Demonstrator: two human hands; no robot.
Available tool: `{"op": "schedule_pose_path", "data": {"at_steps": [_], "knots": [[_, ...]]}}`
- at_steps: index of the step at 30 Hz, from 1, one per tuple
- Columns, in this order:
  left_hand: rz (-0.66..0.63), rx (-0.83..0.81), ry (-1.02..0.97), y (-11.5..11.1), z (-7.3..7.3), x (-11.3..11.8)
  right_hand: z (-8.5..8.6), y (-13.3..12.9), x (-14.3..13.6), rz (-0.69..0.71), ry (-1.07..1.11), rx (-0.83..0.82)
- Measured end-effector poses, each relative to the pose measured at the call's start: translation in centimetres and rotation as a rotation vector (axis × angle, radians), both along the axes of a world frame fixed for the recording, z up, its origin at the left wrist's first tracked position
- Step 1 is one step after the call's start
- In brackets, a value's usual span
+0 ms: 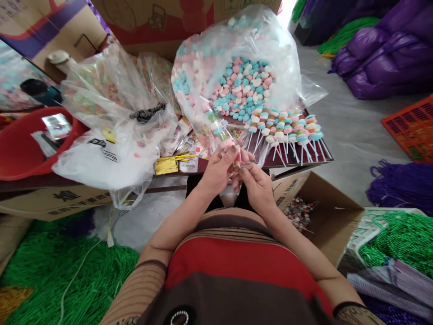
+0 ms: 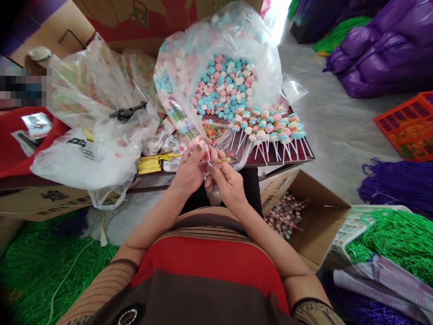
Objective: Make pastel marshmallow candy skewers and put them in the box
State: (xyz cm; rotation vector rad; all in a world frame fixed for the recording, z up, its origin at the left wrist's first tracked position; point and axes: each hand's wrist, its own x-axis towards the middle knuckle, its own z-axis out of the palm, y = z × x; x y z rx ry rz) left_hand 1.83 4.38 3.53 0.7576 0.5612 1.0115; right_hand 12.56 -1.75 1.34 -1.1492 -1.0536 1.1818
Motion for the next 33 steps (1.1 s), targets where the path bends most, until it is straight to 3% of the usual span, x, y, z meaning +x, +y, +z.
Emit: {"op": "schedule_pose_path", "data": {"at_steps": [5,8,12,17,20,23,27,30,33], "knots": [[-0.114,0.184,0.124,1.0,-0.6,-1.4,-0.9,0.2,0.8,-0.038,0.136,-0.034],[-0.005,0.335,0.336,1.2,-0.9,-1.6,-1.2,0.3,1.0,-0.06,0.145,-0.02],[0.152,0.688,0.624,1.3,-0.8,-1.7,-1.2,0.1,0.9,-0.081,0.067,-0.004],[0.228,1.02,0.915,1.5,-1.5,-1.5,-0.7,0.0,0.7,-0.157,-0.188,0.07],[0.228,1.126,0.97,1.3,-2.0,-1.4,-0.8,0.3,0.9,-0.148,-0.319,0.103],[0.147,1.097,0.91,1.0,-1.8,-1.9,-1.0,0.6,1.5,-0.075,-0.379,0.135],[-0.1,0.869,0.693,1.6,-1.4,-3.6,-1.4,0.6,2.0,-0.034,-0.35,0.169],[-0.016,0.589,0.516,2.6,-1.3,-4.4,-1.7,0.4,1.8,-0.034,-0.329,0.169],[0.082,0.349,0.354,3.1,-1.0,-3.7,-2.0,0.2,1.3,-0.025,-0.343,0.193]]}}
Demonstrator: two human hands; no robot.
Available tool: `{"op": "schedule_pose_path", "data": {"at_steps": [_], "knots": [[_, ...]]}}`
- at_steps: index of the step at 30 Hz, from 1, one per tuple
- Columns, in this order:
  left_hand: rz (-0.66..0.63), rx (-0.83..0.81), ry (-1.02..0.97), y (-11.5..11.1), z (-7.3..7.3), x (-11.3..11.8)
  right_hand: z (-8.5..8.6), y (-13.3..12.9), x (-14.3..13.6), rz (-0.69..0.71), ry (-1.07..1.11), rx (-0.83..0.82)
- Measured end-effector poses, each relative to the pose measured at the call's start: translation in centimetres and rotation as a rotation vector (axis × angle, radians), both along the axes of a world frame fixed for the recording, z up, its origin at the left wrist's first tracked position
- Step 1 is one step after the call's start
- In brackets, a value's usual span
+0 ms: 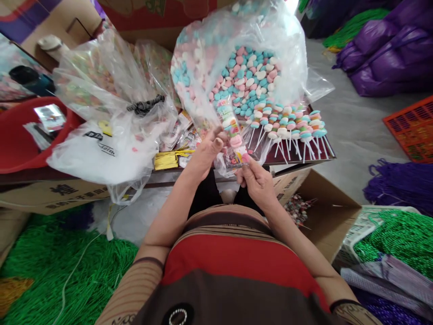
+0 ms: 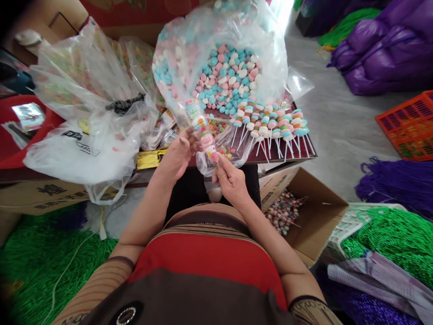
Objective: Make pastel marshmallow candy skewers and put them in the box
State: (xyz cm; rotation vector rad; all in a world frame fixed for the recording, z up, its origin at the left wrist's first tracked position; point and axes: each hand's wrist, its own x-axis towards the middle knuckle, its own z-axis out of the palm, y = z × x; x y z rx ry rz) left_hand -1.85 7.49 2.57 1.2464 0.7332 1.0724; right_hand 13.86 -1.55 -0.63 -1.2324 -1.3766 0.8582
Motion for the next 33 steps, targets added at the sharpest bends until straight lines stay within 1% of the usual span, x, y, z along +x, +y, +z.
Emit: {"op": "schedule_pose_path", "data": {"at_steps": [3,5,8,11,12,13,16,17,18,19,20,21,23,24,25,26,27,28,29,31,32,33], "knots": [[-0.106,-0.193,-0.108,-0.5,0.7,1.8,-0.1,-0.2,-0.3,0.005,-0.059,0.006],[-0.144,-0.272,-0.19,-1.2,1.0,2.8,-0.1,-0.3,-0.6,-0.017,-0.08,0.007],[-0.131,-0.338,-0.252,-2.4,1.0,3.7,-0.4,-0.4,-1.4,-0.069,-0.069,0.012],[-0.121,-0.395,-0.214,-3.0,0.5,3.7,-0.4,-0.4,-1.8,-0.095,-0.04,-0.016],[-0.127,-0.403,-0.206,-3.0,0.2,3.5,-0.2,-0.4,-1.6,-0.074,-0.034,-0.04],[-0.133,-0.399,-0.21,-3.0,0.0,3.2,0.0,-0.3,-1.1,-0.024,-0.043,-0.074],[-0.155,-0.352,-0.269,-2.7,-0.5,2.2,1.3,0.2,1.6,0.178,-0.157,-0.164],[-0.199,-0.347,-0.294,-2.7,-0.6,1.9,1.8,0.5,2.6,0.141,-0.166,-0.157],[-0.283,-0.36,-0.321,-3.0,-0.7,1.6,2.4,0.9,3.5,0.042,-0.103,-0.136],[-0.396,-0.397,-0.347,-3.4,-0.8,1.6,2.9,1.2,4.1,-0.004,0.015,-0.108],[-0.536,-0.451,-0.381,-4.0,-0.8,1.6,3.5,1.6,4.4,0.012,0.16,-0.102],[-0.675,-0.52,-0.42,-4.7,-0.9,1.9,4.0,1.8,4.3,0.071,0.299,-0.12],[-0.819,-0.679,-0.505,-6.1,-1.1,2.5,4.8,2.2,3.6,0.282,0.504,-0.171],[-0.884,-0.71,-0.523,-6.5,-1.1,2.8,5.0,2.3,3.0,0.373,0.558,-0.19],[-0.872,-0.729,-0.526,-6.7,-1.2,3.0,5.1,2.4,2.4,0.419,0.587,-0.195],[-0.852,-0.724,-0.485,-6.7,-1.2,3.0,5.0,2.5,1.8,0.415,0.598,-0.187],[-0.811,-0.684,-0.398,-6.4,-1.2,3.0,4.7,2.7,1.1,0.364,0.597,-0.168],[-0.739,-0.609,-0.261,-6.0,-1.2,2.9,4.4,2.9,0.6,0.272,0.583,-0.143],[-0.656,-0.499,-0.084,-5.5,-1.1,2.7,3.9,3.1,0.0,0.143,0.561,-0.108],[-0.411,-0.222,0.294,-4.5,-1.2,2.5,3.1,3.5,-0.8,-0.133,0.503,-0.013],[-0.302,-0.104,0.434,-4.2,-1.2,2.4,2.8,3.6,-0.9,-0.233,0.475,0.034],[-0.226,-0.028,0.513,-4.1,-1.4,2.3,2.7,3.6,-0.9,-0.283,0.45,0.06]]}}
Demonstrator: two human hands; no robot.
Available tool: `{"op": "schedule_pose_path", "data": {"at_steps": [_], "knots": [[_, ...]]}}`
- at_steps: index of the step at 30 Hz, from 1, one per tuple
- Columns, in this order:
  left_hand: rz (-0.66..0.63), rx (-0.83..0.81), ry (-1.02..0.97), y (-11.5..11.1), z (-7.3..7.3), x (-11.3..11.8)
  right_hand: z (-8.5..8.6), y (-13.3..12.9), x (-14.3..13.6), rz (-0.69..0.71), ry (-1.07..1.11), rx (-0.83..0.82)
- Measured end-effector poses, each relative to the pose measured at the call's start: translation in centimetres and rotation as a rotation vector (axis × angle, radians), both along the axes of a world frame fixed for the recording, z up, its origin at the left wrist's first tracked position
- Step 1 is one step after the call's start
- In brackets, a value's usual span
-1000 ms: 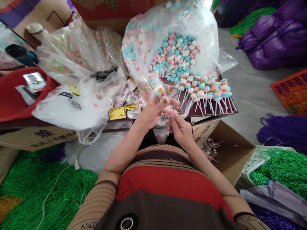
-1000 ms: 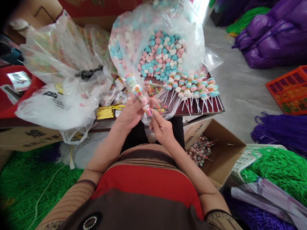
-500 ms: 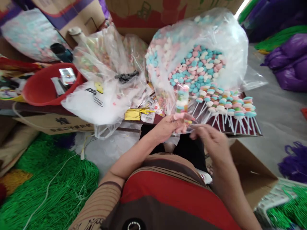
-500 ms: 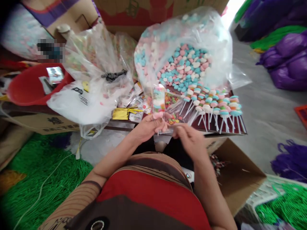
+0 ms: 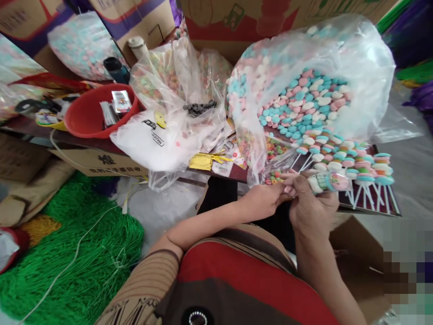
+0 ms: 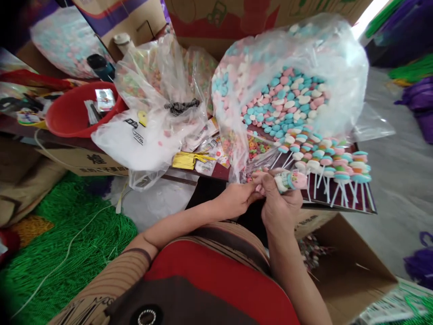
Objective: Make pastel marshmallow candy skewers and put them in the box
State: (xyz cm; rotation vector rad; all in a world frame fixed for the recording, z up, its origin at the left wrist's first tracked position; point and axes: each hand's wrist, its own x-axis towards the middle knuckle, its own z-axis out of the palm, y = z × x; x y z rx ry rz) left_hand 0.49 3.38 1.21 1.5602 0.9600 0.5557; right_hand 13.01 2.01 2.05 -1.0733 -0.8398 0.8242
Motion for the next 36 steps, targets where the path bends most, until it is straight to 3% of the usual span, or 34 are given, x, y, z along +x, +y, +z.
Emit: {"op": "schedule_pose_path", "data": {"at_steps": [2,5,7,9,13,15,16,19,22,26,31,36], "knots": [[-0.038,-0.022,-0.039,-0.2,-0.3,-0.1,0.3,-0.3,0.9,0.106,-0.025,-0.017],[-0.335,-0.396,-0.37,-0.9,-0.8,-0.3,1.5,-1.0,3.1,0.491,-0.014,-0.05],[-0.419,-0.556,-0.551,-1.2,-0.9,-0.3,2.0,-1.1,3.7,0.538,-0.016,-0.032],[-0.263,-0.479,-0.546,-1.1,-1.0,-0.3,1.8,-0.5,3.1,0.394,-0.032,-0.013],[0.244,0.119,-0.116,0.2,-1.5,-0.9,0.1,1.6,-0.3,0.019,-0.063,0.028],[0.355,0.295,0.002,1.0,-1.8,-1.9,-0.7,2.6,-1.6,-0.012,-0.097,0.025],[0.39,0.309,0.009,1.3,-1.8,-2.6,-0.9,3.0,-1.9,0.042,-0.127,0.004],[0.531,0.167,-0.11,2.4,-1.6,-5.3,-1.0,4.4,-2.6,0.322,-0.26,-0.075],[0.707,0.007,-0.378,3.5,-1.3,-8.2,-1.2,6.6,-4.0,0.521,-0.472,-0.074],[0.934,-0.103,-0.612,4.9,-1.5,-10.8,-3.0,10.7,-7.5,0.605,-0.97,0.031],[1.013,-0.142,-0.665,5.5,-2.5,-11.9,-4.4,13.8,-10.3,0.679,-1.578,0.095],[1.017,-0.168,-0.64,5.6,-3.3,-12.1,-4.1,14.6,-10.9,0.739,-1.794,0.123]]}}
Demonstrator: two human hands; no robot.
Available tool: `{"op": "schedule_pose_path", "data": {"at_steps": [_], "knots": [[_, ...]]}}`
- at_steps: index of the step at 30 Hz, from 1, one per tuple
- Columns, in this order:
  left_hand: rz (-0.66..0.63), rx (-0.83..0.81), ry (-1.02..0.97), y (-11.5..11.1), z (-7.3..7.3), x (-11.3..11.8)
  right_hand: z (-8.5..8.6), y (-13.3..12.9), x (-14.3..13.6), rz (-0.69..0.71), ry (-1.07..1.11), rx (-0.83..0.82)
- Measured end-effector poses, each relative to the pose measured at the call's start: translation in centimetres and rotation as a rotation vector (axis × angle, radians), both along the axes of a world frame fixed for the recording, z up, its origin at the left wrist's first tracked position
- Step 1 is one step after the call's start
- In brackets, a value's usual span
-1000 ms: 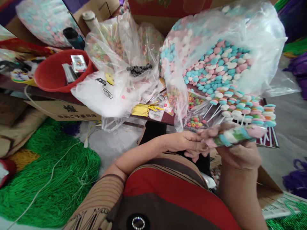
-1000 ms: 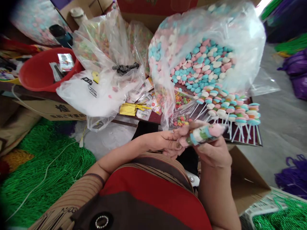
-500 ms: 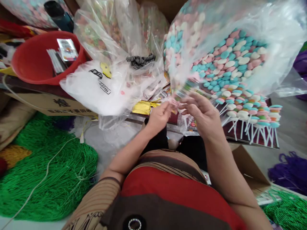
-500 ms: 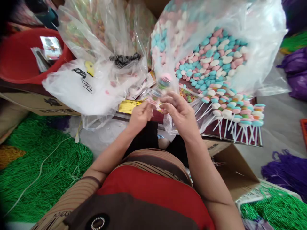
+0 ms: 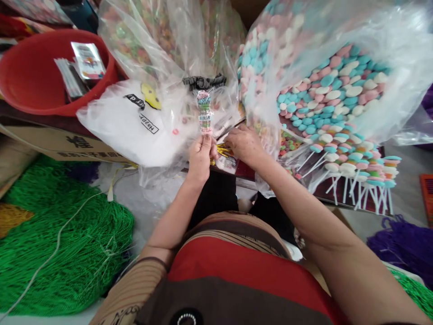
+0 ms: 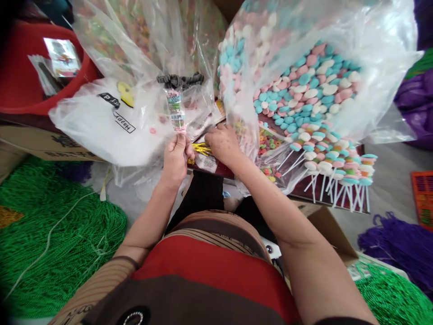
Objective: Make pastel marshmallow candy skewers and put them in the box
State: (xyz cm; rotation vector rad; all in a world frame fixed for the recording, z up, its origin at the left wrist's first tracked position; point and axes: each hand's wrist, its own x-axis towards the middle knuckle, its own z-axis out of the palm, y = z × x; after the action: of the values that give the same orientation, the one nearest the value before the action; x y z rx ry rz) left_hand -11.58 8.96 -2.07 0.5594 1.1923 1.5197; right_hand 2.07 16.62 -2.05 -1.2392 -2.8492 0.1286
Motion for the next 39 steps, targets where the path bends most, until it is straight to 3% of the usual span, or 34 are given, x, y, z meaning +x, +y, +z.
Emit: {"op": "schedule_pose_path", "data": {"at_steps": [3,8,12,17,23,27,31,36,39], "knots": [[-0.018,-0.005,-0.006,0.0,-0.3,-0.1,-0.1,0.8,0.4,0.008,0.004,-0.027],[-0.026,0.014,-0.053,-0.1,-0.3,-0.1,1.2,0.7,3.7,-0.198,0.204,0.018],[-0.071,-0.01,-0.085,-0.4,0.2,0.8,3.4,-2.2,6.4,-0.353,0.548,-0.056],[-0.239,-0.018,-0.087,-0.9,1.1,2.7,4.7,-6.1,6.6,-0.456,0.884,-0.256],[-0.426,-0.062,0.001,-1.9,3.0,4.6,4.4,-7.8,5.7,-0.4,0.819,-0.095],[-0.432,-0.064,-0.002,-2.5,3.6,5.4,3.9,-8.3,5.8,-0.406,0.744,0.035],[-0.339,-0.048,-0.04,-2.6,3.0,5.8,4.0,-8.8,5.9,-0.442,0.725,0.039],[-0.306,-0.065,-0.123,-2.5,3.1,6.1,4.1,-9.2,6.3,-0.48,0.945,-0.165],[-0.466,-0.116,-0.268,-2.9,4.0,6.0,3.6,-9.3,6.6,-0.533,1.147,-0.378]]}}
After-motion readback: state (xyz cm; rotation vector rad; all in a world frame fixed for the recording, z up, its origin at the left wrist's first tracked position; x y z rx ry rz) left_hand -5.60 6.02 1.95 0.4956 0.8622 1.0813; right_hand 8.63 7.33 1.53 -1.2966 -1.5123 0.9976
